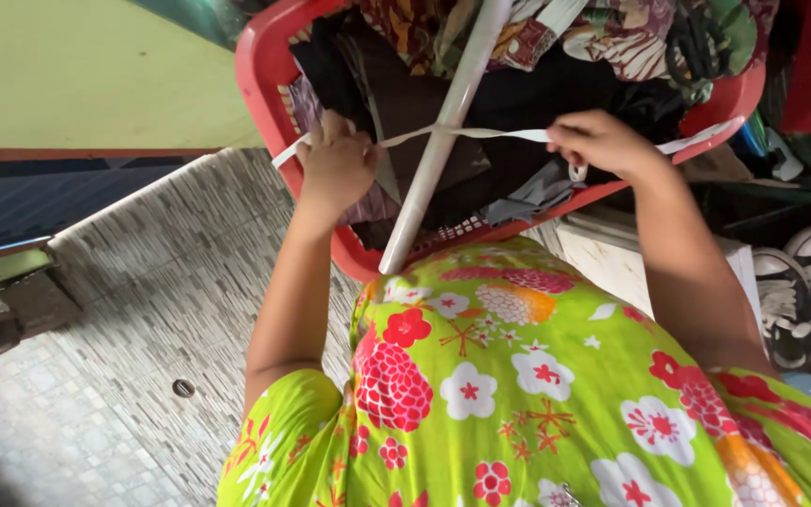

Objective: Wrapping a white tube with a ribbon and organizing fabrics and a board in a storage area.

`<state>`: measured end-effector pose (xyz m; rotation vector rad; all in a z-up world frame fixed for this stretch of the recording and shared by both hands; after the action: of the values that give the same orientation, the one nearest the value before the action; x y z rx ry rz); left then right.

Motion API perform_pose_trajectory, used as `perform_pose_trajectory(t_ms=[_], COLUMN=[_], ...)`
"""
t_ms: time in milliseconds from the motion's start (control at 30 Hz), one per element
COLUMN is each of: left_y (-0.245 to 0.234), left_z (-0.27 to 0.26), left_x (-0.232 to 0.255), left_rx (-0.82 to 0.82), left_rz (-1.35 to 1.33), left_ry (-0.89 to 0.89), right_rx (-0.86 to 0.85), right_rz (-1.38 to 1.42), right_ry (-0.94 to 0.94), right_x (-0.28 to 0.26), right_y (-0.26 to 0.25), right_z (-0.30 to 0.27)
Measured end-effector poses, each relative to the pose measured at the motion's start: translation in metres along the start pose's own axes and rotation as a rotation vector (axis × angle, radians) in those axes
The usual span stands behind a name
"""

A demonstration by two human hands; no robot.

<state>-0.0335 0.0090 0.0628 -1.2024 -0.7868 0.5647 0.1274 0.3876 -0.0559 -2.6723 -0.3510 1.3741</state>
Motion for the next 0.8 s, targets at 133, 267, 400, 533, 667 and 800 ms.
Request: perform_pose_trajectory(t_ms=[133, 267, 400, 533, 667, 800], left_y=[-0.036, -0.035, -0.012, 0.046, 0.040, 0.038], left_z=[0.015, 0.030, 0.046, 0.048, 0.058, 0.061], left_x=[-0.002, 0.002, 0.038, 0.059, 0.077, 0.090], left_rx=[-0.079, -0.164, 0.004, -0.069, 0.090, 0.163], left_rz=[0.001, -0.586, -1.238, -1.437, -1.170, -1.094], left_ry=[-0.046, 0.155, 0.222, -0.057, 0.087, 0.201], right_rx=[-0.041, -0.034, -0.060, 0.040, 0.230, 0.363], right_rz=[0.423, 0.756, 0.932, 0.912, 0.586, 0.245], right_ry=[-0.121, -0.103, -0.444, -0.574, -0.626, -0.663], right_x=[0.017, -0.034, -0.088, -0.102, -0.104, -0.134], right_y=[-0.015, -0.017, -0.001, 0.026, 0.046, 0.055], right_z=[-0.014, -0.043, -0.058, -0.038, -0.010, -0.005])
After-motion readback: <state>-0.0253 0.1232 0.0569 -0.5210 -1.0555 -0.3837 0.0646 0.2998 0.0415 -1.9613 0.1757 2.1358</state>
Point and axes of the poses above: each hand's wrist, its own z-axis towards the middle knuckle, its own y-axis out of the palm, x = y × z, the point moved 4 cm from there along z, towards the middle knuckle, and after that the axes turned 4 degrees about x, right-handed, at the moved point
